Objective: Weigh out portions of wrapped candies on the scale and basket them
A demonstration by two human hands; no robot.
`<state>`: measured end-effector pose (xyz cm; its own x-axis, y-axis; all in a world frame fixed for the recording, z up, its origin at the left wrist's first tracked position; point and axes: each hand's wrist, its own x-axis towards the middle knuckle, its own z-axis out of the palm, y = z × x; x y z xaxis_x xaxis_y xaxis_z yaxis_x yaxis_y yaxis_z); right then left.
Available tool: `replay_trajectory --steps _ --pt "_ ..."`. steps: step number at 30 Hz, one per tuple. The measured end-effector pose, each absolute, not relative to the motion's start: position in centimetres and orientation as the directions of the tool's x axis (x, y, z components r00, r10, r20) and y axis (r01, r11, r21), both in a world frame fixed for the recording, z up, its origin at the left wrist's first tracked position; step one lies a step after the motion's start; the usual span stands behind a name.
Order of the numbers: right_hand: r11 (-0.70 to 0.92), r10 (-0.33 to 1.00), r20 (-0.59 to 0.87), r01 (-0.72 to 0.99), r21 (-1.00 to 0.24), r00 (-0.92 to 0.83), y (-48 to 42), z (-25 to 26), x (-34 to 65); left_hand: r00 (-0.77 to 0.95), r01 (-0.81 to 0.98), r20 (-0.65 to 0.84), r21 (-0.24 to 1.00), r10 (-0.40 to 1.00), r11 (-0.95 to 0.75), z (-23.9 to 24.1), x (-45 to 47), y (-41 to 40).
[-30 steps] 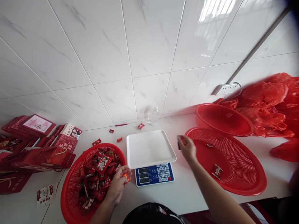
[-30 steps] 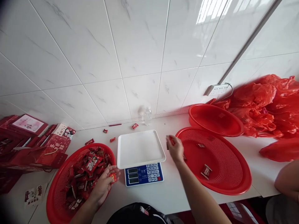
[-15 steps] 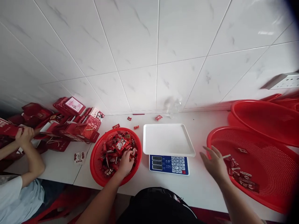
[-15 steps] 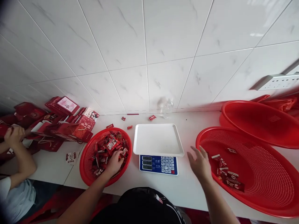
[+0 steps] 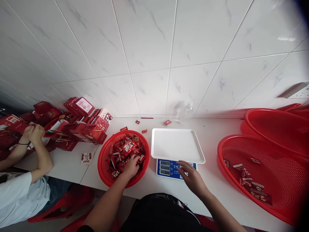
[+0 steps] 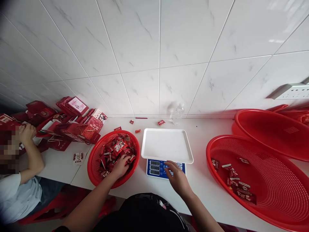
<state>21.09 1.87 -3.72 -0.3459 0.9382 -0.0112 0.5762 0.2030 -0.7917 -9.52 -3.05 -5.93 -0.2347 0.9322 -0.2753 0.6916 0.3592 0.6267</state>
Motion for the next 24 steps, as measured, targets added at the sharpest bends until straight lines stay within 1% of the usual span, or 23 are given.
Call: replay_trajectory --steps 1,2,4,6,8,13,16,20,24 --pt "0.194 0.934 -0.031 0.577 -0.793 -0.357 1.4 -3.8 20.9 -0.242 0.641 -0.271 0.676 0.932 0.363 -5.9 -9.9 -3.2" --pt "0.183 0.931 -0.051 0.582 -0.792 -0.362 1.0 -3.8 20.7 -0.271 0.545 -0.285 0.742 0.92 0.39 -5.7 -10.3 -3.4" --pt "0.16 0.928 -0.087 0.599 -0.785 -0.362 0.3 -3.8 20.4 -0.364 0.253 -0.372 0.842 0.854 0.475 -5.4 -11.1 -3.9" --pt "0.141 0.929 -0.112 0.618 -0.774 -0.352 -0.2 -3.6 20.2 -0.426 -0.025 -0.494 0.844 0.758 0.536 -4.9 -11.8 -4.3" --pt "0.131 0.933 -0.12 0.631 -0.764 -0.339 -0.5 -3.3 20.0 -0.438 -0.175 -0.583 0.802 0.684 0.572 -4.5 -12.6 -4.4" --pt "0.12 0.945 -0.118 0.659 -0.743 -0.305 -1.2 -2.8 19.7 -0.379 -0.427 -0.713 0.7 0.59 0.572 -3.9 -14.3 -2.6" --pt "0.104 0.95 -0.126 0.672 -0.734 -0.285 -1.9 -2.5 19.4 -0.355 -0.523 -0.756 0.648 0.55 0.553 -4.2 -14.8 -1.2" --pt "0.063 0.942 -0.183 0.682 -0.729 -0.282 -3.0 -1.9 18.6 -0.382 -0.575 -0.751 0.649 0.538 0.498 -4.8 -14.5 -0.8" --pt "-0.004 0.932 -0.238 0.649 -0.761 -0.274 -3.9 -1.5 17.6 -0.358 -0.571 -0.699 0.689 0.619 0.447 -4.5 -13.9 -1.9"
